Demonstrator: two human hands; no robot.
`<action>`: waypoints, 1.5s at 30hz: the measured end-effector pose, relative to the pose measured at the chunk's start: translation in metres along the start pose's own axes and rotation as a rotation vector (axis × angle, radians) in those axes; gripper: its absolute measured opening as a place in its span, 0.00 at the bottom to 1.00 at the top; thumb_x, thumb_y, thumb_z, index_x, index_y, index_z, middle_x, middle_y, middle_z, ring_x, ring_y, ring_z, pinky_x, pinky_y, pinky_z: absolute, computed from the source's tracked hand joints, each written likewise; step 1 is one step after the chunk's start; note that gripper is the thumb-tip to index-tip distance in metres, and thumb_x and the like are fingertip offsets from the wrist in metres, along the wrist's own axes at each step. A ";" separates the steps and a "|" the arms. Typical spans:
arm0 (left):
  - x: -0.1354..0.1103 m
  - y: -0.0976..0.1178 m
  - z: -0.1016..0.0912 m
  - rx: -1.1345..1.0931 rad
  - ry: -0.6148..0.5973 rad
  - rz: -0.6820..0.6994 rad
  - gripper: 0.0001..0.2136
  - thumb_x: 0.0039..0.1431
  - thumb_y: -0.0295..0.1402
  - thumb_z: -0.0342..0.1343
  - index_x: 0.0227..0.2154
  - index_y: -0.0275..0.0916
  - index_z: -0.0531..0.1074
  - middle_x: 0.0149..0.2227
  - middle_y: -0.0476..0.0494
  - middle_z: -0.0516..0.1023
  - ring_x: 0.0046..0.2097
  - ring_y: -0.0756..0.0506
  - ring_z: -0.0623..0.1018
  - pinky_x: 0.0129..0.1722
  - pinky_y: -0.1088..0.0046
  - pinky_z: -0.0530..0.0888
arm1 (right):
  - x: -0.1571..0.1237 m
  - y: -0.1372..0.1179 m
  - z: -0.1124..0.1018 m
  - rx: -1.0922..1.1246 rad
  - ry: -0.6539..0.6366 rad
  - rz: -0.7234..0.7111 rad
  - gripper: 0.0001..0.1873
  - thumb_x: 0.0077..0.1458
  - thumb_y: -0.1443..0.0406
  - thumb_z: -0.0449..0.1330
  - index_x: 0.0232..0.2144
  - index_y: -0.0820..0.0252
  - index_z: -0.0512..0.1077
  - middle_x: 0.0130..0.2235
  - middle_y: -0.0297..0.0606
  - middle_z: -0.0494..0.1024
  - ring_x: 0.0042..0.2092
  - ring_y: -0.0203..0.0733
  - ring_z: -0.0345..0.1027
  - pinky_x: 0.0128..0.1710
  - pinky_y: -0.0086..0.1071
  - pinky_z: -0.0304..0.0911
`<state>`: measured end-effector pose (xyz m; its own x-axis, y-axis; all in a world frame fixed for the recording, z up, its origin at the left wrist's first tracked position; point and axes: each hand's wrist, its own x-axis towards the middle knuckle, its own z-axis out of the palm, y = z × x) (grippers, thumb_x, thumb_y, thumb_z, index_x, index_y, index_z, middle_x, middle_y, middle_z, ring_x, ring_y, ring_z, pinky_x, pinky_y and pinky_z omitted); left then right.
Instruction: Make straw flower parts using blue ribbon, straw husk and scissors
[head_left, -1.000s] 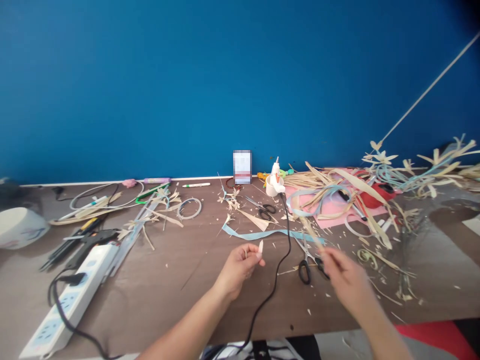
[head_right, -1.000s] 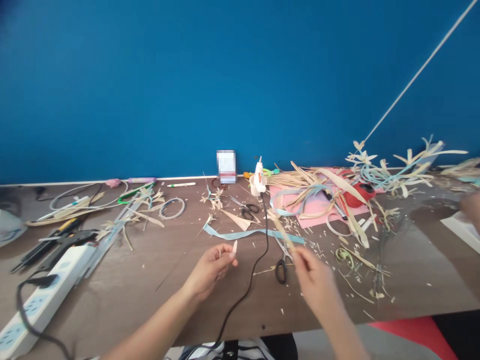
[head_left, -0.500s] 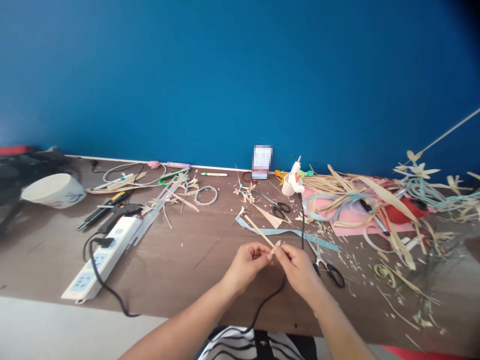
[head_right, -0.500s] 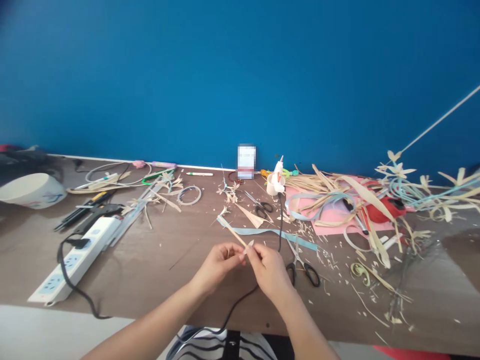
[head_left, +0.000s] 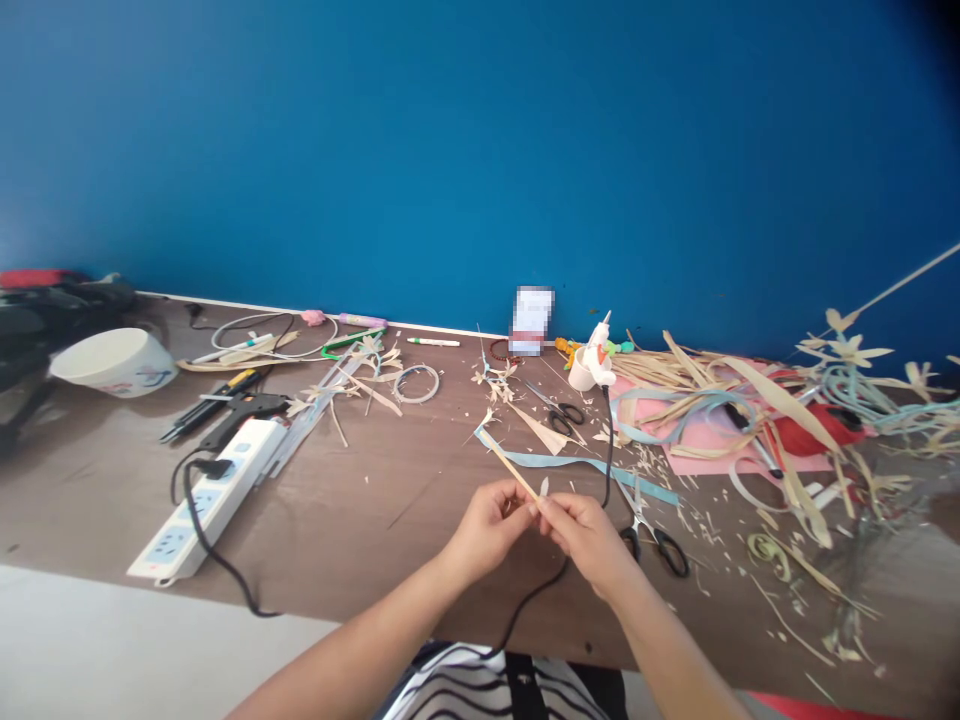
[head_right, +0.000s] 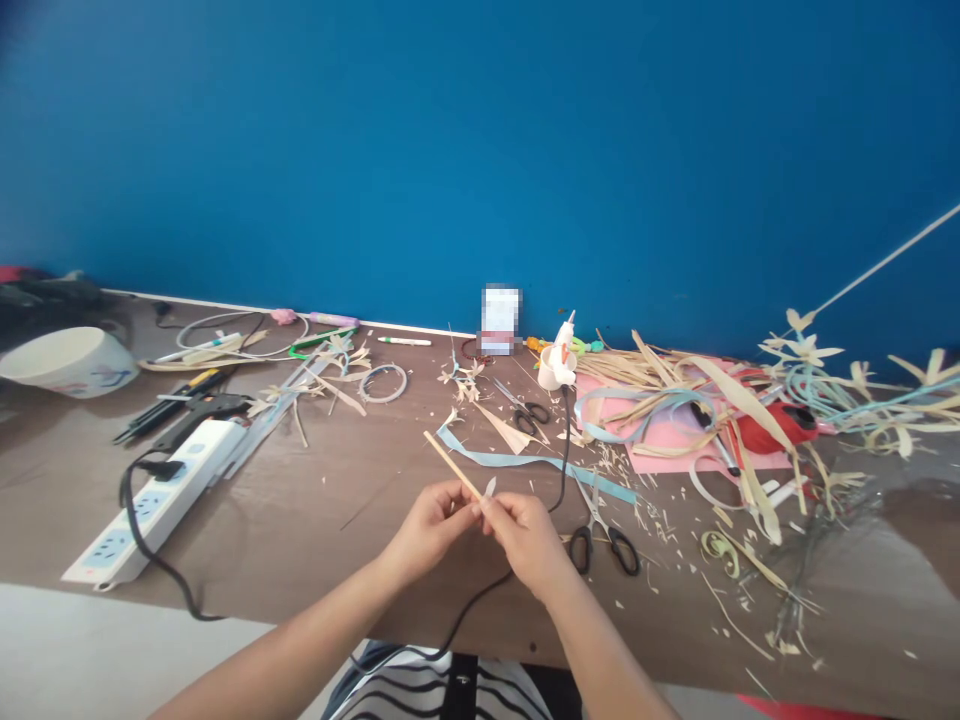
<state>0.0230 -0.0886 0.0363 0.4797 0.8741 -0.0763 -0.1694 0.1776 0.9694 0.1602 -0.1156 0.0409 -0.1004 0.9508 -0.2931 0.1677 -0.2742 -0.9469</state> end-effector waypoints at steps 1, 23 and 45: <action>-0.001 0.001 -0.002 0.042 -0.017 0.016 0.10 0.49 0.36 0.54 0.23 0.32 0.68 0.22 0.47 0.70 0.26 0.52 0.67 0.28 0.77 0.63 | -0.001 0.000 0.001 0.051 -0.038 0.043 0.20 0.51 0.54 0.50 0.15 0.60 0.61 0.12 0.23 0.50 0.15 0.27 0.40 0.15 0.25 0.38; -0.019 0.025 -0.008 0.389 -0.097 0.108 0.10 0.50 0.36 0.52 0.22 0.33 0.69 0.18 0.52 0.61 0.20 0.55 0.56 0.20 0.79 0.53 | -0.025 -0.020 -0.017 0.644 -0.386 0.402 0.17 0.47 0.57 0.56 0.15 0.62 0.65 0.07 0.21 0.49 0.11 0.23 0.34 0.10 0.21 0.33; -0.023 -0.001 -0.003 0.179 0.082 -0.031 0.11 0.48 0.38 0.55 0.23 0.32 0.71 0.20 0.47 0.71 0.23 0.52 0.66 0.24 0.78 0.61 | -0.021 -0.011 0.013 -0.141 0.084 -0.105 0.21 0.51 0.55 0.51 0.15 0.62 0.64 0.15 0.28 0.57 0.20 0.31 0.49 0.20 0.26 0.44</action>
<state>0.0093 -0.1079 0.0360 0.4094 0.9046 -0.1188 0.0042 0.1284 0.9917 0.1477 -0.1344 0.0558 -0.0430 0.9835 -0.1756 0.2965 -0.1553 -0.9423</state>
